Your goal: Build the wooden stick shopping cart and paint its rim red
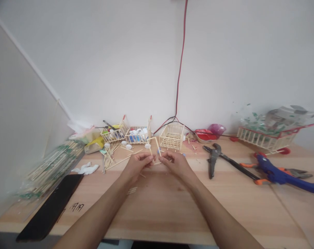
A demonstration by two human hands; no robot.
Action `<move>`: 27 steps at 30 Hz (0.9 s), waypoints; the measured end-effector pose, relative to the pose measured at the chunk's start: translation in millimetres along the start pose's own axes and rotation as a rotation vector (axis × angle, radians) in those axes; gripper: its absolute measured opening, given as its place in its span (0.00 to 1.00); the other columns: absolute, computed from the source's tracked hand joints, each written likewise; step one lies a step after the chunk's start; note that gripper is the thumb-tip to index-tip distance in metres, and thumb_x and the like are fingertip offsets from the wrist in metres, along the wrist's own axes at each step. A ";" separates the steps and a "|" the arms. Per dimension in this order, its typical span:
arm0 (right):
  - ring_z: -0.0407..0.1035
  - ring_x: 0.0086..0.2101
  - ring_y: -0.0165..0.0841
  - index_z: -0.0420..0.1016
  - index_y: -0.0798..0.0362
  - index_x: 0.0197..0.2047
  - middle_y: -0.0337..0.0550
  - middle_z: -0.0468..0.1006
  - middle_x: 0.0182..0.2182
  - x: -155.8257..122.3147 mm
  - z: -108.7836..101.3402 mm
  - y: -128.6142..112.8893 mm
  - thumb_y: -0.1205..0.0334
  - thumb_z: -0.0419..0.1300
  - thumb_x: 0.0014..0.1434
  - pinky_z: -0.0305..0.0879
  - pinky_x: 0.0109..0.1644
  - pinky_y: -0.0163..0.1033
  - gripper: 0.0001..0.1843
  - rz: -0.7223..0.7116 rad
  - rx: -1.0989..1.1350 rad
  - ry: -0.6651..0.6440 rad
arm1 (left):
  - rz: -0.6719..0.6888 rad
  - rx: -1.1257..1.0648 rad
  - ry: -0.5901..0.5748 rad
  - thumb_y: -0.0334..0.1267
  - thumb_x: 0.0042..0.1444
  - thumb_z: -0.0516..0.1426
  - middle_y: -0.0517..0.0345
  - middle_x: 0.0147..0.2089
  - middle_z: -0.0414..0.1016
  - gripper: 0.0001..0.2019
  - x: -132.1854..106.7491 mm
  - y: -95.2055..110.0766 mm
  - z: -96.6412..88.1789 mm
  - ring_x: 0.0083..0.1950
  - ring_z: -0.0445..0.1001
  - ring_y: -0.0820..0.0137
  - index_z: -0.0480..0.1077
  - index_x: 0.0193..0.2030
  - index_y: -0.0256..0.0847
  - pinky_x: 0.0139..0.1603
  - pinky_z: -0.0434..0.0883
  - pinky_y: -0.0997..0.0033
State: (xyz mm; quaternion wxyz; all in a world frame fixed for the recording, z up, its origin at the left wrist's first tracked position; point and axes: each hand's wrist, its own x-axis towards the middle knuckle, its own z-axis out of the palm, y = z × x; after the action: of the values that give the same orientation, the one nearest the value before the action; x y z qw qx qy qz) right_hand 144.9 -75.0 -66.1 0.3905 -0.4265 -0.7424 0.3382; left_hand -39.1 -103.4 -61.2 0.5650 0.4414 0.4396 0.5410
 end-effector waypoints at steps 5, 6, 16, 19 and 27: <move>0.64 0.25 0.29 0.72 0.53 0.27 0.38 0.74 0.23 -1.1 -0.1 -4.8 0.49 0.58 0.55 0.58 0.30 0.35 0.16 0.020 0.006 -0.050 | 0.038 -0.049 0.071 0.46 0.37 0.71 0.58 0.25 0.76 0.20 2.5 -0.5 -3.4 0.25 0.69 0.78 0.79 0.34 0.33 0.30 0.67 0.78; 0.64 0.26 0.29 0.73 0.53 0.27 0.38 0.74 0.24 -0.9 0.0 -4.6 0.49 0.58 0.55 0.58 0.30 0.35 0.16 0.023 0.011 -0.050 | 0.029 -0.070 0.074 0.46 0.37 0.71 0.57 0.25 0.76 0.19 2.6 -0.3 -3.7 0.26 0.70 0.78 0.79 0.32 0.33 0.30 0.67 0.78; 0.65 0.24 0.29 0.73 0.53 0.32 0.38 0.74 0.24 1.8 2.1 0.1 0.44 0.59 0.55 0.59 0.28 0.34 0.18 0.032 0.162 -0.061 | -0.041 -0.317 0.047 0.42 0.33 0.73 0.57 0.28 0.77 0.19 1.1 5.6 1.7 0.31 0.74 0.76 0.79 0.31 0.32 0.38 0.73 0.76; 0.63 0.24 0.29 0.70 0.52 0.31 0.39 0.73 0.24 0.9 -4.1 -4.6 0.44 0.58 0.56 0.58 0.28 0.34 0.18 0.018 0.120 0.057 | -0.025 -0.238 0.040 0.42 0.35 0.72 0.54 0.32 0.79 0.20 0.0 6.4 0.0 0.32 0.75 0.74 0.79 0.36 0.34 0.38 0.73 0.73; 0.69 0.30 0.32 0.74 0.52 0.36 0.42 0.77 0.29 8.5 -64.6 -33.3 0.46 0.57 0.59 0.62 0.34 0.37 0.17 -0.004 -0.057 0.407 | 0.243 0.163 0.208 0.40 0.44 0.67 0.53 0.33 0.81 0.14 -0.4 45.8 -8.6 0.31 0.73 0.73 0.80 0.38 0.36 0.32 0.68 0.75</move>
State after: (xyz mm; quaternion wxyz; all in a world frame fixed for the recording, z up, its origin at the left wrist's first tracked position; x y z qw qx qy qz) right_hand 185.9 -70.0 -5.7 0.5207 -0.4956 -0.6583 0.2232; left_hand -57.7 -102.5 -18.4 0.4090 0.4773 0.4816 0.6107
